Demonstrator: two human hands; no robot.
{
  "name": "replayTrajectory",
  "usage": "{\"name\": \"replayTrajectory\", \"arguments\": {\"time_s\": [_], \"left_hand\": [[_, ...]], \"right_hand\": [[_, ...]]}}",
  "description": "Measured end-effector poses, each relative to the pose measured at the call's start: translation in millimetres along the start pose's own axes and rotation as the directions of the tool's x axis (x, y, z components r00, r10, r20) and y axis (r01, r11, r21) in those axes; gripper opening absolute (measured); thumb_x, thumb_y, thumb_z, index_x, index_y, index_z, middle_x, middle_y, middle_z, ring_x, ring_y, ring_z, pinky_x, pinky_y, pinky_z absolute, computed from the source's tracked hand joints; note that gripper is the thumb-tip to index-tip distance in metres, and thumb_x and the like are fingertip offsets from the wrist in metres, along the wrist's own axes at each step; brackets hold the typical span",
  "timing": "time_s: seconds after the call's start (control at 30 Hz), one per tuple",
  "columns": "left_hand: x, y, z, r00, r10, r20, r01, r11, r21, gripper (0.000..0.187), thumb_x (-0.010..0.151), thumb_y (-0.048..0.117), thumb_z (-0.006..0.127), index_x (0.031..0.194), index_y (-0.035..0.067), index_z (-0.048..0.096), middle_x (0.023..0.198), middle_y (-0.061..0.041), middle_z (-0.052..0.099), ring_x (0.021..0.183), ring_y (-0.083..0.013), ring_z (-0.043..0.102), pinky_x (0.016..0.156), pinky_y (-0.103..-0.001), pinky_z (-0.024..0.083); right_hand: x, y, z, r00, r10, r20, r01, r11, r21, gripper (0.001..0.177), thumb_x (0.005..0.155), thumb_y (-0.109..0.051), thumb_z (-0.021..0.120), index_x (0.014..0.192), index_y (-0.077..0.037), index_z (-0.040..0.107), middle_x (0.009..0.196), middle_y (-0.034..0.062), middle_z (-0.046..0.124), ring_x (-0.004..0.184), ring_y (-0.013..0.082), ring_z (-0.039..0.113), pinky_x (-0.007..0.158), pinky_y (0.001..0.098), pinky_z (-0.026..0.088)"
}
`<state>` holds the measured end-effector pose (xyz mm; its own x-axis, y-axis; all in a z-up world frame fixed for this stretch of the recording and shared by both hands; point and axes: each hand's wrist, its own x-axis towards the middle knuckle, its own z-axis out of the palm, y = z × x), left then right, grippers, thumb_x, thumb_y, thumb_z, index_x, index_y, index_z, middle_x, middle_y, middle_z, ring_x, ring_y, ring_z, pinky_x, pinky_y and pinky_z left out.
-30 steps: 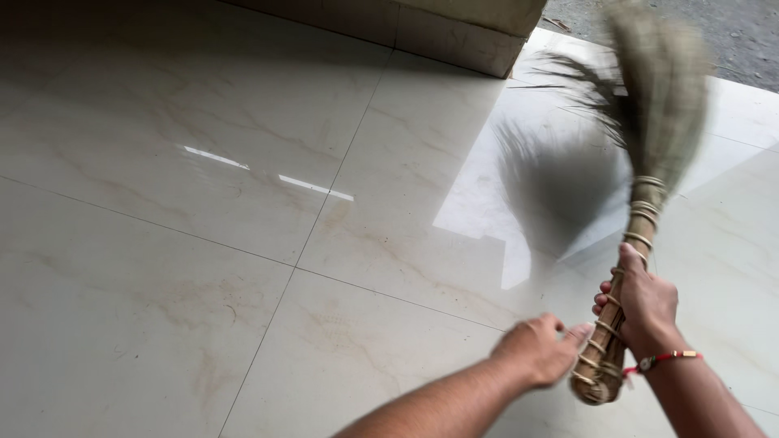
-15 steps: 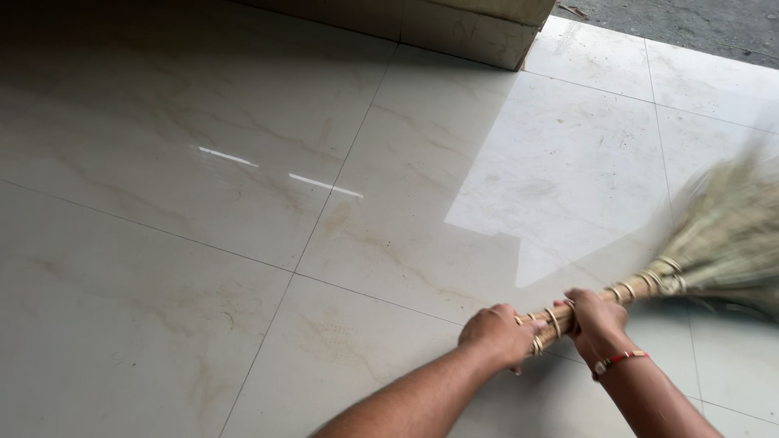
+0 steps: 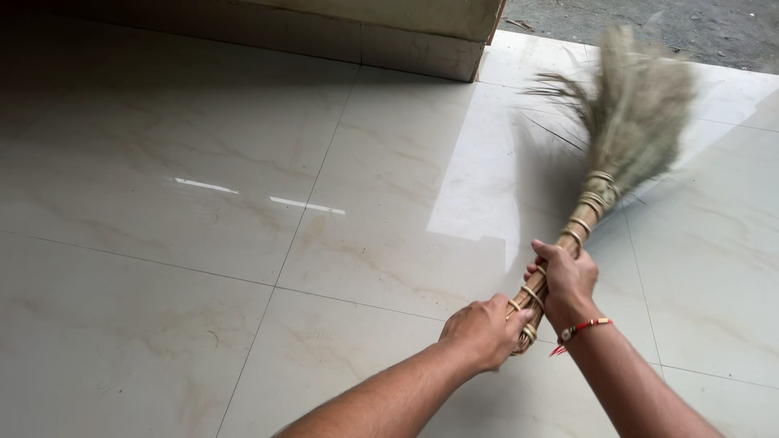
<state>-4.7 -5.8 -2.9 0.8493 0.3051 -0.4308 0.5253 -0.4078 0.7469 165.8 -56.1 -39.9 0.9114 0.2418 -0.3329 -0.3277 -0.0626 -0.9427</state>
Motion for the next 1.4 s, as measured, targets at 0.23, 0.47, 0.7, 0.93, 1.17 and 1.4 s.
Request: {"name": "replayTrajectory", "arguments": {"time_s": [0.23, 0.47, 0.7, 0.93, 1.17, 1.4], "left_hand": [[-4.6, 2.5, 34.2, 0.991, -0.001, 0.134, -0.029, 0.975, 0.220, 0.054, 0.108, 0.052, 0.031, 0.117, 0.007, 0.058, 0.096, -0.012, 0.068, 0.094, -0.0260, 0.069, 0.085, -0.048, 0.055], [-12.0, -19.2, 41.3, 0.989, 0.011, 0.146, -0.052, 0.959, 0.277, 0.056, 0.109, 0.053, 0.032, 0.120, 0.006, 0.060, 0.096, -0.012, 0.068, 0.096, -0.0261, 0.068, 0.088, -0.047, 0.054], [-6.8, -27.3, 27.8, 0.992, -0.024, 0.120, -0.012, 0.957, 0.289, 0.057, 0.107, 0.055, 0.030, 0.118, 0.008, 0.060, 0.094, -0.010, 0.068, 0.094, -0.0228, 0.067, 0.086, -0.047, 0.055], [-5.7, -28.2, 28.3, 0.991, -0.034, 0.132, -0.002, 0.966, 0.260, 0.056, 0.107, 0.054, 0.030, 0.115, 0.008, 0.061, 0.089, -0.009, 0.069, 0.088, -0.0221, 0.069, 0.082, -0.046, 0.058], [-28.6, -43.8, -4.5, 0.990, -0.083, 0.118, 0.077, 0.996, 0.052, 0.052, 0.105, 0.053, 0.036, 0.103, 0.009, 0.065, 0.073, -0.006, 0.067, 0.071, -0.0203, 0.068, 0.073, -0.045, 0.056], [-35.9, -50.1, -10.7, 0.975, -0.148, 0.165, 0.159, 0.986, -0.058, 0.049, 0.105, 0.052, 0.032, 0.109, 0.010, 0.057, 0.073, -0.006, 0.066, 0.068, -0.0209, 0.067, 0.070, -0.042, 0.060]], "right_hand": [[-11.8, 45.6, -72.5, 0.947, 0.151, -0.285, -0.158, 0.988, 0.001, 0.021, 0.090, -0.005, 0.070, 0.098, 0.007, 0.054, 0.084, 0.0127, 0.064, 0.066, 0.0223, 0.067, 0.060, 0.0357, 0.058], [-24.5, 45.3, -104.6, 0.960, 0.280, -0.025, -0.264, 0.865, -0.427, 0.039, 0.086, -0.038, 0.075, 0.096, -0.002, 0.061, 0.083, 0.0108, 0.064, 0.072, 0.0241, 0.066, 0.065, 0.0397, 0.058], [-24.6, 35.8, -81.1, 0.939, 0.343, -0.019, -0.320, 0.854, -0.409, 0.038, 0.089, -0.040, 0.074, 0.096, -0.006, 0.059, 0.083, 0.0075, 0.063, 0.071, 0.0212, 0.064, 0.064, 0.0395, 0.056], [-9.9, 43.0, -56.8, 0.960, 0.172, -0.219, -0.185, 0.982, -0.037, 0.017, 0.094, 0.000, 0.060, 0.101, 0.010, 0.049, 0.090, 0.0160, 0.062, 0.073, 0.0314, 0.074, 0.065, 0.0421, 0.067], [-6.2, 49.7, -35.8, 0.965, 0.213, -0.150, -0.235, 0.961, -0.145, 0.022, 0.093, 0.001, 0.065, 0.106, 0.012, 0.051, 0.094, 0.0181, 0.064, 0.077, 0.0289, 0.071, 0.066, 0.0419, 0.061], [4.5, 31.4, -12.3, 0.929, 0.350, 0.118, -0.311, 0.915, -0.257, 0.019, 0.092, -0.001, 0.065, 0.102, 0.007, 0.051, 0.089, 0.0147, 0.062, 0.074, 0.0268, 0.072, 0.064, 0.0401, 0.063]]}}
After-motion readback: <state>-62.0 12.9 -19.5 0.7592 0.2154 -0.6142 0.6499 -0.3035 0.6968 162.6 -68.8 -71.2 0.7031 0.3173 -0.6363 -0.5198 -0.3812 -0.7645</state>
